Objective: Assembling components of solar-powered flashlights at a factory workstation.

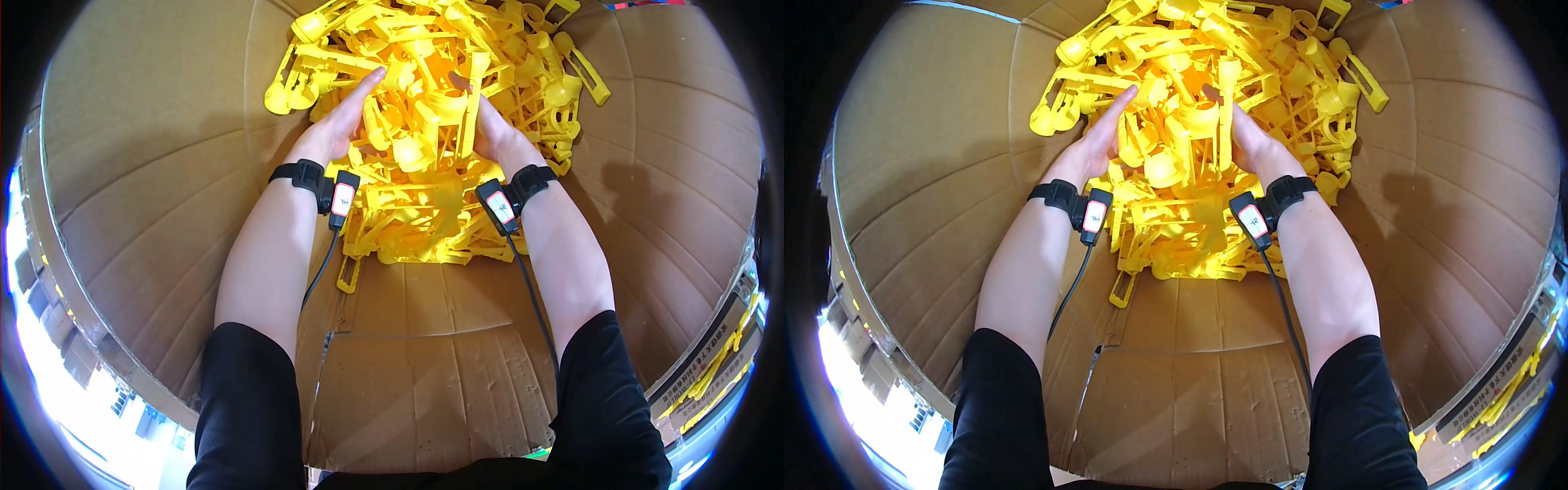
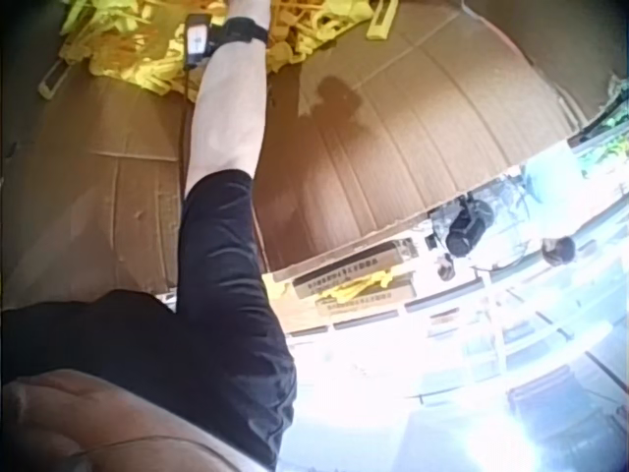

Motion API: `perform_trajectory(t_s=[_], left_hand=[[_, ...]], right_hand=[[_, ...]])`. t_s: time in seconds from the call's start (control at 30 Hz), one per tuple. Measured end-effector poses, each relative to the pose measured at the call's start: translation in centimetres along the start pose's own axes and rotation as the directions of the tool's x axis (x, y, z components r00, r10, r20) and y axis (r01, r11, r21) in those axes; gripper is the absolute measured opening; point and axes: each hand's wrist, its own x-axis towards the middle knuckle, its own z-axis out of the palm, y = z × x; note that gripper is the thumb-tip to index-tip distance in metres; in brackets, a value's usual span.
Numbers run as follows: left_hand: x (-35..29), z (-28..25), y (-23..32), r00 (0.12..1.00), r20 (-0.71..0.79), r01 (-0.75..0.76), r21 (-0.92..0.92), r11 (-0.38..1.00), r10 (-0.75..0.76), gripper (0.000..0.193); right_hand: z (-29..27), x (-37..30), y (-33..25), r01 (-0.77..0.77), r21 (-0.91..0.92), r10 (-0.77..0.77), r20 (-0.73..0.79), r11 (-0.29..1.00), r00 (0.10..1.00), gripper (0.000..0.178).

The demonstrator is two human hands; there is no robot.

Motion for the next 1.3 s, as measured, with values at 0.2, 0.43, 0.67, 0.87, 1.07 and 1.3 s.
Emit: perform_trajectory(t_s=[0.2,0.43,0.67,0.87,1.07,1.3], left_hand=[[-0.9,0.1,-0.3,0.996,0.07,0.061,0.042,0.997,-0.064,0.065],[-2.9,0.8,-1.9,0.99,0.142,0.048,-0.174,0.984,-0.023,0.057],[-7.6,5.6,-3.6,0.998,0.069,0.008,-0.258,0.966,0.01,0.058],[-14.3,10.2,-3.2,0.992,0.096,-0.043,-0.327,0.944,0.078,0.056],[-22.2,15.6,-2.3,0.977,0.151,-0.081,-0.39,0.917,0.151,0.054],[-32.0,23.0,-3.8,0.873,0.246,-0.296,-0.418,0.859,0.421,0.05]], right_hand=[[-0.4,-0.5,0.5,0.013,0.065,-0.015,0.028,0.998,0.999,0.058],[2.3,-4.6,-0.4,0.018,0.002,-0.018,0.038,1.0,0.999,0.059],[2.7,-8.3,2.0,0.138,0.039,-0.14,0.078,0.99,0.987,0.059],[5.3,-17.0,0.6,0.145,0.104,-0.153,0.077,0.984,0.985,0.059],[7.0,-27.7,-0.3,0.23,0.178,-0.25,0.096,0.957,0.964,0.059],[8.0,-39.9,0.2,0.489,-0.039,-0.483,0.107,0.872,0.869,0.058]])
